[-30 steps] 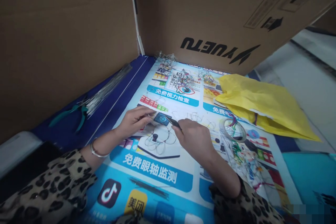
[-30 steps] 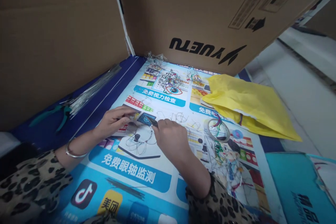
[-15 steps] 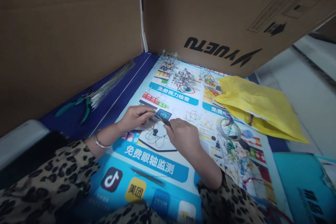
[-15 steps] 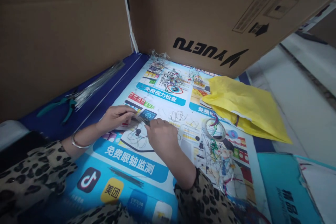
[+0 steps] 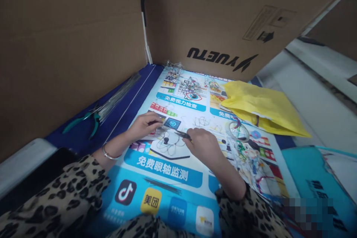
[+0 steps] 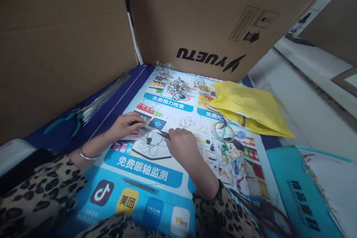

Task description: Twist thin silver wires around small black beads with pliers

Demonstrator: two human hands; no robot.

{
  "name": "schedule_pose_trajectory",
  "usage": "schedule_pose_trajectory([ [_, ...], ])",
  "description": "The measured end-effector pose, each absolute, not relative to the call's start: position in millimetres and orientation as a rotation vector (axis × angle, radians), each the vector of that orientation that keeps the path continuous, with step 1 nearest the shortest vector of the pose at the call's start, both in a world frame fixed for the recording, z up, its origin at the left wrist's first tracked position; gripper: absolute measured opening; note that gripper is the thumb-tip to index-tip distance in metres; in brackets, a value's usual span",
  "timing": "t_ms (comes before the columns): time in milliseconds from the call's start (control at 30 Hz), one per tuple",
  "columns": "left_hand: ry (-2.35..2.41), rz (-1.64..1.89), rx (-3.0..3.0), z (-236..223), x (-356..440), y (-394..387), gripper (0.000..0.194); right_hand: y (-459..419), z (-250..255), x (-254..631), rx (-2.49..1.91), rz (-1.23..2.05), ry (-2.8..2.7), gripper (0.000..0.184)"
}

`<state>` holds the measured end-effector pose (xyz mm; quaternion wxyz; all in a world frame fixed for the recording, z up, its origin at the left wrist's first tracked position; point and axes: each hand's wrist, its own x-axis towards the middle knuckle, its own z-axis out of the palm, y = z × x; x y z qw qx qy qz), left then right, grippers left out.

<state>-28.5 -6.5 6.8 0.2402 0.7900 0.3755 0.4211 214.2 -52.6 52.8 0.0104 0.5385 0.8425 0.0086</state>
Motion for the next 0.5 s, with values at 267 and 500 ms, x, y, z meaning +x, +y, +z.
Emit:
schedule_pose_trajectory([
  [267,0.998,0.868,2.443,11.6,-30.2,-11.9,0.018,-51.5,47.5,202.1,1.397,0.443,2.851,0.009],
  [500,1.014,0.858,2.468,11.6,-28.7,-12.8,0.018,-48.5,45.7,200.6,1.132,0.599,2.963,0.009],
])
